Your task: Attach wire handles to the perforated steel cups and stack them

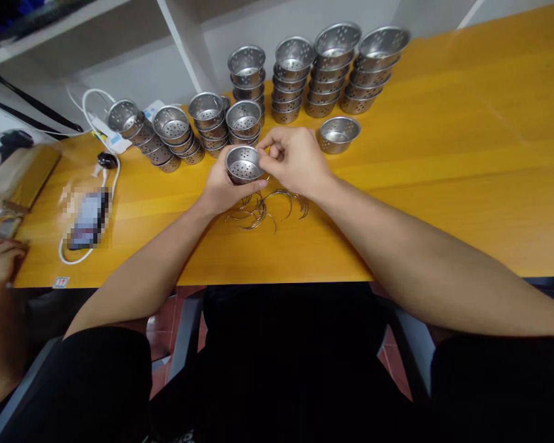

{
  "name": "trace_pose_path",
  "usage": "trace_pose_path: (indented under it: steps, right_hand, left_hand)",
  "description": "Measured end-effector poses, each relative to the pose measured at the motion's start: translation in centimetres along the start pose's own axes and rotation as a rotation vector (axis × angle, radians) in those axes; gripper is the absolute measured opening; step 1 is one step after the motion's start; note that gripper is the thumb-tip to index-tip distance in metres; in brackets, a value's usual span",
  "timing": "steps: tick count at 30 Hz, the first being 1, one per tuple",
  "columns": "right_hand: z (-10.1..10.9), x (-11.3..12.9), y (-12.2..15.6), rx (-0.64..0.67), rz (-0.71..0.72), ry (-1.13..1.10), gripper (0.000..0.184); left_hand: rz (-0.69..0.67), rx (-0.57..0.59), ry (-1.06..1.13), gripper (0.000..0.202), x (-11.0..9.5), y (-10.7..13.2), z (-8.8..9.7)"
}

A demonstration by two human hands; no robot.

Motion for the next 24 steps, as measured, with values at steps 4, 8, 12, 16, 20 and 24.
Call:
trace_pose_path:
  steps: [4, 8, 12, 16, 20, 24]
  right_hand:
    - [0.0, -0.1, 0.0, -0.007, -0.027, 0.028, 0.014]
    - [-0.1, 0.3, 0.0, -0.018, -0.040, 0.041, 0.018]
    - [-0.5, 0.8, 0.1, 0.000, -0.052, 0.025, 0.020]
    - [-1.0, 0.8, 0.1, 0.029, -0.072, -0.033, 0.025]
    - [-0.5, 1.3, 0.1, 0.052, -0.062, -0.171, 0.035]
    - [0.7, 2.2, 0.0, 0.218, -0.082, -0.269, 0.057]
  left_hand:
    - [-0.035, 0.010, -0.001, 0.110, 0.0, 0.1, -0.1]
    - [-0.049, 0.020, -0.007, 0.116, -0.6, 0.2, -0.3]
    - [0.018, 0.013, -0.011, 0.108, -2.1, 0.3, -0.1]
    - [0.093, 0.027, -0.026, 0.103, -3.8, 0.2, 0.6]
    - [0.168, 0.042, 0.067, 0.099, -4.6, 0.0, 1.0]
    - [0.256, 0.081, 0.217, 0.099, -4.5, -0.3, 1.7]
Point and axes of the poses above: each hand's wrist, its own y-axis away from the middle knuckle, its own z-axis out of the back of the hand, x = y × z, the point moved 1 cm from there along -y, towards the middle knuckle, and after that the axes turned 9 degrees about -y, right-handed, at the moved point
